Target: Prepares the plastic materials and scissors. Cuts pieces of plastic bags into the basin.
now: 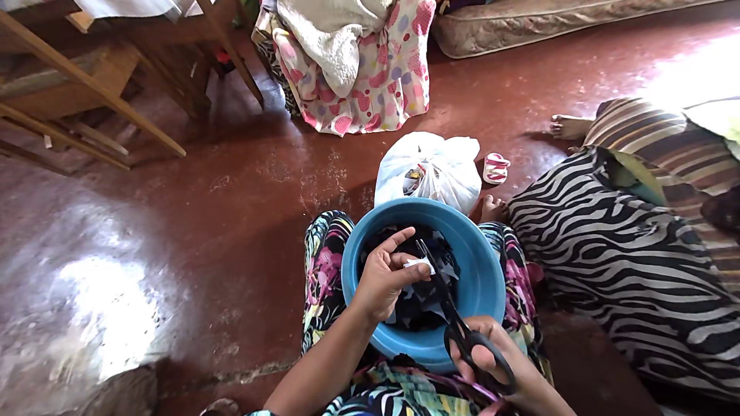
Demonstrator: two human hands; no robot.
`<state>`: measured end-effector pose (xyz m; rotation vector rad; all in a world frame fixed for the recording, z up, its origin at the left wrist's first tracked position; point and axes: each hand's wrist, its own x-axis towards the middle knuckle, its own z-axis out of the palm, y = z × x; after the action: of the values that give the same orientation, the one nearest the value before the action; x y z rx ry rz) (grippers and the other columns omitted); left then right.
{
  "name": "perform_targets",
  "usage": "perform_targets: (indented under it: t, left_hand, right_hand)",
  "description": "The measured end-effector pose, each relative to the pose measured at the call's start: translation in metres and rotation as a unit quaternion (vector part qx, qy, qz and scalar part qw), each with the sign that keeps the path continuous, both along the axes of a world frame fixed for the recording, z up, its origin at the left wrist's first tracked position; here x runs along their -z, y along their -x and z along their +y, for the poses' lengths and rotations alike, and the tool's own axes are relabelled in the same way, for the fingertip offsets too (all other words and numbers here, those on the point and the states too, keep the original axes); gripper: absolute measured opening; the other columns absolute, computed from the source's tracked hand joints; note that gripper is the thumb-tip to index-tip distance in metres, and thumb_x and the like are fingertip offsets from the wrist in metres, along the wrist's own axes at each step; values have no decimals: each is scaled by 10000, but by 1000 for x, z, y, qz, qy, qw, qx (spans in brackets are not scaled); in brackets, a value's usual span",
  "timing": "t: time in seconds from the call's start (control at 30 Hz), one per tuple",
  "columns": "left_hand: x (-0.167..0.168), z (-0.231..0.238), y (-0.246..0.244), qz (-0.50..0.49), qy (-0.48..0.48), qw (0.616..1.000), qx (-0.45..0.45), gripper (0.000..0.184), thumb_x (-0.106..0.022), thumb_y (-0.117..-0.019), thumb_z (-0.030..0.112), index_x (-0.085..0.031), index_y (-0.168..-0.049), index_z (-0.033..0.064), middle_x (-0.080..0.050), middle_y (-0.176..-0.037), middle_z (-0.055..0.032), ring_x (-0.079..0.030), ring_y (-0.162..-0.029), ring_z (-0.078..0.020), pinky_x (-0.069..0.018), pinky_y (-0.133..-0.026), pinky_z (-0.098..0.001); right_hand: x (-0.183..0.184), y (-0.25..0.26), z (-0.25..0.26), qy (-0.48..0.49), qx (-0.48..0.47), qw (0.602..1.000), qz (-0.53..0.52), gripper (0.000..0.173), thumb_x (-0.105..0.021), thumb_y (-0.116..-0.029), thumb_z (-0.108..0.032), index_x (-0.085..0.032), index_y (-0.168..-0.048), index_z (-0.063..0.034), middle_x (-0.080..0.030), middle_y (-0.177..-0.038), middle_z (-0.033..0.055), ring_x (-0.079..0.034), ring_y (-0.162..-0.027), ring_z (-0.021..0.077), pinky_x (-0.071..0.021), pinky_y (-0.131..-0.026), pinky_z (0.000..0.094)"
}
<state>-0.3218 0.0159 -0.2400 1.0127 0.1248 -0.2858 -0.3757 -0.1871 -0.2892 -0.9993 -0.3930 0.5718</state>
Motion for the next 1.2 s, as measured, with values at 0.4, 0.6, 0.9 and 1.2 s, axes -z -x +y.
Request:
perform_targets:
  t: [0.4,0.6,0.9,1.2]
  left_hand:
    - [1,-2,2,-2,2,999,32,699,-650,-812,-85,-367,-1451,-81,-679,-721,100,-669,-663,-21,-588,-750,-216]
    - [2,-1,2,-8,4,1000,24,711,-656,-808,-83,-361,-1455,-91,-672,-723,104,-666,-666,-24,-588,-763,-225]
    - [6,-7,4,-6,11,998,65,742,-680,-794,-64,-355,-1460,-98,-676,-723,99,-680,-681,-40,-599,-772,-245]
    - [7,-3,4,-12,6,999,50,749,-681,-789,-73,-347,-1459,-89,-677,-723,105,-674,-667,-31,-598,-755,-234]
  right_hand:
    - [3,1,0,-10,7,1000,2,403,-654,-902,-607,-736,-908,-212,-696,-734,-121,-633,-634,-50,-514,-598,114]
    - [2,0,0,-28,14,999,14,311,-695,-921,-505,-753,-893,-200,-688,-708,-129,-611,-589,-70,-500,-551,98]
    - [11,2,2,-18,-15,1000,-6,540,-570,-895,-714,-719,-1034,-213,-729,-877,-72,-661,-744,-10,-526,-656,142]
    - [4,-1,3,-25,28,999,8,339,-677,-921,-541,-752,-894,-211,-685,-708,-128,-612,-597,-65,-498,-559,102]
